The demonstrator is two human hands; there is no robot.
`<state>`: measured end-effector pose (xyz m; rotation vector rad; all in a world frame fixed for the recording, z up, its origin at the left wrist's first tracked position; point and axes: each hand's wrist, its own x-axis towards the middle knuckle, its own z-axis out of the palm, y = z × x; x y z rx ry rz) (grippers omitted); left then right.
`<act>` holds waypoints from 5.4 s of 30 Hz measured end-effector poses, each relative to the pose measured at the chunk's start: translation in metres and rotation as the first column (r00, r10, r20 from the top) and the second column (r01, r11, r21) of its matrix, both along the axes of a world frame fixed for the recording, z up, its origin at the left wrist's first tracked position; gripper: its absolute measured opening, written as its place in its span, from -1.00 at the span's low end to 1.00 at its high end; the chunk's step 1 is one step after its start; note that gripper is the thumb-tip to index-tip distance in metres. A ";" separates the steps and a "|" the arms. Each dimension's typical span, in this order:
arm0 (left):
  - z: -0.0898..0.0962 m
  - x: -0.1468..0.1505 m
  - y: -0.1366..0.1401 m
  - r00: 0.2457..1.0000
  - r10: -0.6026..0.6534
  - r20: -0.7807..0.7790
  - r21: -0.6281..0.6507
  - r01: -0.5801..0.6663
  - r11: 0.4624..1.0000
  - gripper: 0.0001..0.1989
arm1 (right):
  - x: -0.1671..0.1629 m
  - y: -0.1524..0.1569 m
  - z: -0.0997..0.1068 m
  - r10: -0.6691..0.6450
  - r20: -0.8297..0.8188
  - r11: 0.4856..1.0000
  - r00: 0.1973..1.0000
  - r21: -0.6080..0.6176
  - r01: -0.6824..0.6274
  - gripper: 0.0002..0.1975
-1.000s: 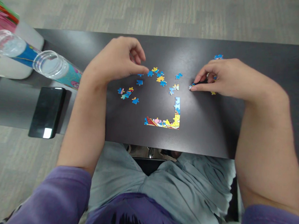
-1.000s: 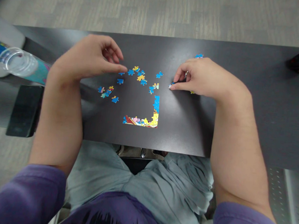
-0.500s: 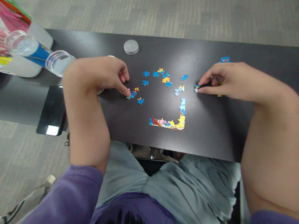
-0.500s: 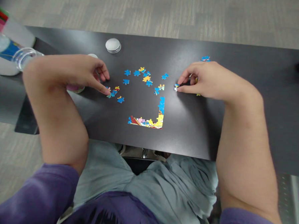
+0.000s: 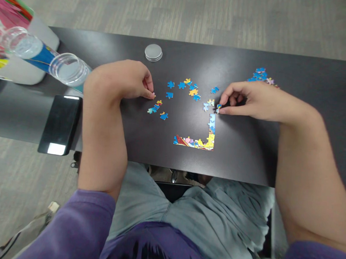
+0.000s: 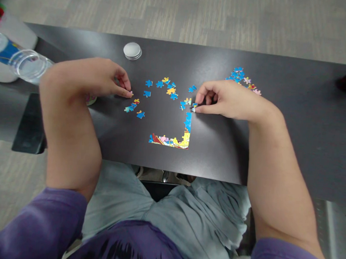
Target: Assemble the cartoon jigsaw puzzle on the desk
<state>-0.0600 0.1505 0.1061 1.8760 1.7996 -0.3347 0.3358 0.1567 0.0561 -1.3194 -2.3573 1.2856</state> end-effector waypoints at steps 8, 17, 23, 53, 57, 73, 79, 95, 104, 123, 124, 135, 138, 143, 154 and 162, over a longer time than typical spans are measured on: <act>-0.006 -0.006 0.005 0.996 -0.042 0.081 0.005 0.041 0.999 -0.67 | -0.005 0.000 -0.008 0.074 -0.086 0.997 0.993 -0.009 -0.076 -0.64; -0.003 0.004 0.003 0.945 -0.192 0.265 0.218 0.135 0.967 -0.52 | -0.028 -0.010 -0.014 0.090 -0.297 0.991 0.951 -0.069 -0.115 -0.53; -0.003 0.025 -0.005 0.856 -0.207 0.474 0.216 0.115 0.970 -0.57 | -0.037 -0.016 -0.015 0.175 -0.218 0.984 0.960 0.081 -0.161 -0.65; -0.029 0.056 0.002 0.735 -0.200 0.648 0.069 0.205 0.976 -0.60 | -0.014 -0.001 -0.010 0.200 -0.069 0.979 0.977 0.046 -0.197 -0.53; -0.027 0.063 -0.002 0.714 -0.207 0.669 0.048 0.236 0.971 -0.61 | -0.014 -0.004 -0.002 0.166 -0.071 0.986 0.984 0.044 -0.163 -0.50; -0.024 0.073 -0.008 0.674 -0.213 0.707 0.043 0.260 0.965 -0.67 | -0.028 -0.010 -0.005 0.118 -0.181 0.987 0.976 0.133 -0.094 -0.45; -0.033 0.075 -0.004 0.758 -0.305 0.576 0.058 0.335 0.941 -0.65 | -0.029 -0.011 0.000 0.176 -0.155 0.981 0.972 0.113 -0.159 -0.54; -0.036 0.087 -0.010 0.793 -0.337 0.507 0.060 0.358 0.932 -0.77 | -0.035 -0.013 -0.004 0.149 -0.089 0.984 0.985 0.112 -0.139 -0.67; -0.034 0.099 -0.019 0.772 -0.504 0.388 0.213 0.457 0.864 -0.85 | -0.022 -0.009 -0.018 0.221 -0.148 0.949 0.964 0.261 -0.177 -0.65; -0.040 0.102 -0.019 0.778 -0.498 0.384 0.239 0.437 0.867 -0.81 | -0.018 -0.006 -0.012 0.166 -0.121 0.973 0.979 0.181 -0.142 -0.51; -0.039 0.102 -0.019 0.768 -0.508 0.390 0.246 0.445 0.861 -0.81 | -0.016 -0.006 -0.011 0.156 -0.115 0.976 0.981 0.171 -0.135 -0.49; -0.046 0.097 -0.016 0.751 -0.511 0.418 0.272 0.433 0.859 -0.80 | -0.005 0.001 -0.010 0.178 -0.066 0.973 0.982 0.163 -0.166 -0.61; -0.046 0.095 -0.016 0.747 -0.505 0.432 0.252 0.437 0.863 -0.77 | -0.006 0.001 -0.011 0.169 -0.072 0.977 0.983 0.147 -0.158 -0.61; -0.043 0.094 -0.016 0.756 -0.490 0.434 0.225 0.436 0.871 -0.74 | -0.006 0.002 -0.013 0.168 -0.078 0.979 0.983 0.127 -0.158 -0.59; -0.043 0.090 -0.013 0.719 -0.508 0.474 0.230 0.456 0.860 -0.66 | -0.012 -0.002 -0.012 0.154 -0.079 0.977 0.985 0.160 -0.140 -0.54; -0.041 0.092 -0.014 0.731 -0.510 0.453 0.229 0.457 0.859 -0.71 | -0.020 -0.002 -0.015 0.141 -0.046 0.978 0.989 0.163 -0.132 -0.53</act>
